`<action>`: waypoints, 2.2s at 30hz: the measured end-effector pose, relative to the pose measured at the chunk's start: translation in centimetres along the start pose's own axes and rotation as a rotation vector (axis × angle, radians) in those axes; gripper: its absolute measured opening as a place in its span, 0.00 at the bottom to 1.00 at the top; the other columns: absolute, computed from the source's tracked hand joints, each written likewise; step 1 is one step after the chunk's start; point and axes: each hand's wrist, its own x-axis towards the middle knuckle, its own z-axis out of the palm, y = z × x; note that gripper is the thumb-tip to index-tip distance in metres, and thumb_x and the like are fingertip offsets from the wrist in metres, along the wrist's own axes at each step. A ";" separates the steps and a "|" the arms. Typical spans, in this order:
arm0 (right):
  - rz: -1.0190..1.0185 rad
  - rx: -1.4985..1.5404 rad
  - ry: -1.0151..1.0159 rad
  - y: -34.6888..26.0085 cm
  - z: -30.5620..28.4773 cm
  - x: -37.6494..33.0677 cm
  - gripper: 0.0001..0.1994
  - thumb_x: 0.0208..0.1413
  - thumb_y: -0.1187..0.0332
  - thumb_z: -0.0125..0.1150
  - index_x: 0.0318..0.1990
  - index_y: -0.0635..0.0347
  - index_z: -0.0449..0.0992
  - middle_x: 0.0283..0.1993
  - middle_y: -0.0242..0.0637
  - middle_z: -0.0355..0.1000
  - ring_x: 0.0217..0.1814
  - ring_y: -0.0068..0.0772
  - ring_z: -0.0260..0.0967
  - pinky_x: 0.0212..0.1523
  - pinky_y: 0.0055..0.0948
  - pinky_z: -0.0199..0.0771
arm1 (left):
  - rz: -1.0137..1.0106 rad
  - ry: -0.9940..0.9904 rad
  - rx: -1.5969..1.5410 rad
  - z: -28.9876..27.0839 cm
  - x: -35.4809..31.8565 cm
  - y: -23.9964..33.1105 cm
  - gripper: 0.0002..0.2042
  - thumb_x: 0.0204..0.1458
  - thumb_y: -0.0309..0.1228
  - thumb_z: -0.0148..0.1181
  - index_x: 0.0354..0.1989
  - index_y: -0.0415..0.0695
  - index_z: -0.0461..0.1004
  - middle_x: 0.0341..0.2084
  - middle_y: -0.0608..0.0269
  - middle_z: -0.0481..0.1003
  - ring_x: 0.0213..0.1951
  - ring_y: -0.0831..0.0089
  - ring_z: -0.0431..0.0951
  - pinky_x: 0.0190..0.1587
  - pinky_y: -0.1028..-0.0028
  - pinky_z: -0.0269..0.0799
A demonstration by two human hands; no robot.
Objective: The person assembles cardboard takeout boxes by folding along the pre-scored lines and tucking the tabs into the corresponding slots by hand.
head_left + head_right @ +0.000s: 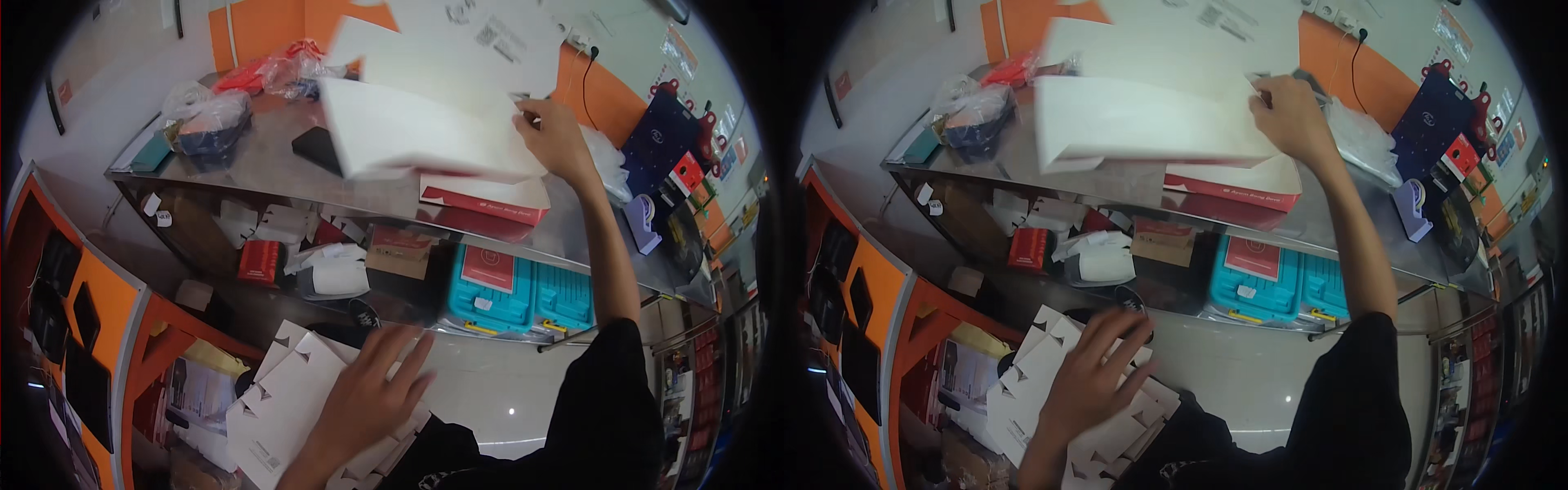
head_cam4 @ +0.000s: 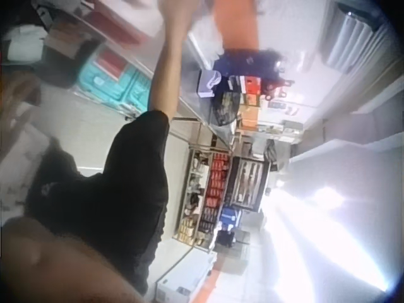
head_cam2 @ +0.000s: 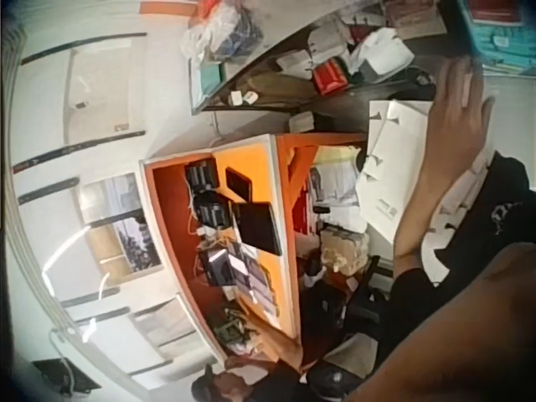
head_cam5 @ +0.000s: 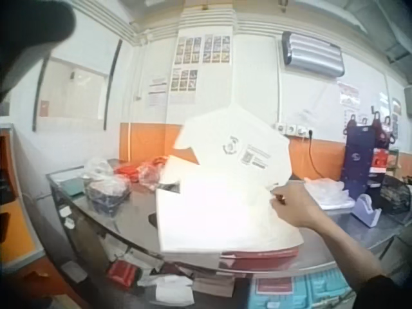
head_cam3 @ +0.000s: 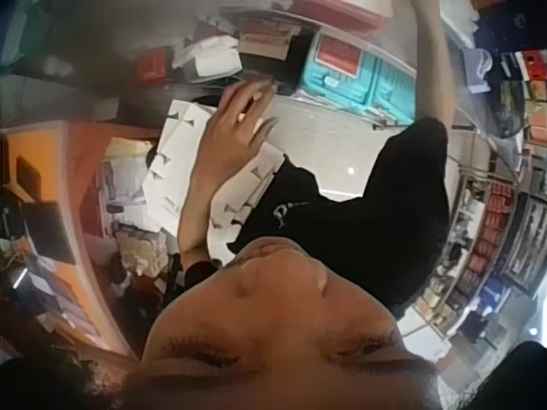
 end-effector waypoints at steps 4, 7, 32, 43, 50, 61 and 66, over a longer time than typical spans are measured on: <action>0.001 -0.197 -0.080 8.7 1.7 -0.4 0.09 0.49 0.72 0.55 0.28 0.72 0.74 0.24 0.58 0.69 0.26 0.53 0.71 0.32 0.43 0.69 | 0.199 0.173 0.117 6.1 10.4 -4.3 0.22 0.53 0.33 0.63 0.54 0.35 0.71 0.54 0.51 0.68 0.57 0.55 0.68 0.57 0.58 0.69; 0.022 -0.069 0.014 9.6 5.7 -1.3 0.08 0.48 0.73 0.55 0.30 0.72 0.74 0.29 0.56 0.74 0.30 0.56 0.73 0.37 0.44 0.73 | 0.246 0.258 0.356 8.1 15.3 -7.8 0.22 0.53 0.35 0.63 0.54 0.37 0.72 0.53 0.51 0.69 0.56 0.57 0.69 0.61 0.56 0.63; 0.262 0.048 0.358 8.6 3.0 -8.6 0.15 0.61 0.64 0.59 0.44 0.70 0.76 0.33 0.46 0.75 0.35 0.35 0.72 0.36 0.30 0.71 | 0.170 0.313 0.361 7.9 14.7 -6.7 0.25 0.52 0.36 0.65 0.58 0.42 0.71 0.54 0.56 0.70 0.58 0.60 0.68 0.61 0.49 0.53; 0.175 0.403 -0.543 -13.4 19.9 -30.0 0.42 0.54 0.45 0.63 0.66 0.68 0.58 0.59 0.60 0.64 0.62 0.56 0.63 0.59 0.46 0.68 | -1.145 0.325 0.504 -0.2 -24.3 -5.8 0.34 0.53 0.34 0.65 0.65 0.33 0.58 0.62 0.35 0.58 0.64 0.40 0.58 0.66 0.53 0.53; 0.079 0.480 -1.159 -14.2 22.2 -29.5 0.47 0.54 0.40 0.60 0.69 0.68 0.52 0.63 0.61 0.59 0.65 0.59 0.60 0.63 0.50 0.61 | -1.634 0.272 0.859 3.8 -30.9 -0.2 0.31 0.58 0.47 0.60 0.60 0.34 0.67 0.52 0.40 0.72 0.55 0.49 0.71 0.55 0.53 0.69; -0.136 0.330 -0.777 -18.0 21.6 -31.5 0.32 0.55 0.57 0.64 0.59 0.76 0.64 0.70 0.59 0.50 0.72 0.60 0.46 0.66 0.57 0.48 | -1.457 0.679 0.632 3.5 -30.9 -1.0 0.43 0.38 0.33 0.78 0.63 0.32 0.61 0.56 0.42 0.63 0.58 0.46 0.63 0.61 0.56 0.59; -0.126 0.358 -0.691 -18.9 20.4 -31.8 0.29 0.55 0.65 0.64 0.59 0.74 0.64 0.67 0.58 0.54 0.70 0.58 0.50 0.65 0.53 0.52 | -1.600 0.815 0.366 0.8 -27.5 -0.1 0.31 0.46 0.27 0.71 0.56 0.34 0.61 0.49 0.40 0.69 0.53 0.49 0.70 0.56 0.58 0.64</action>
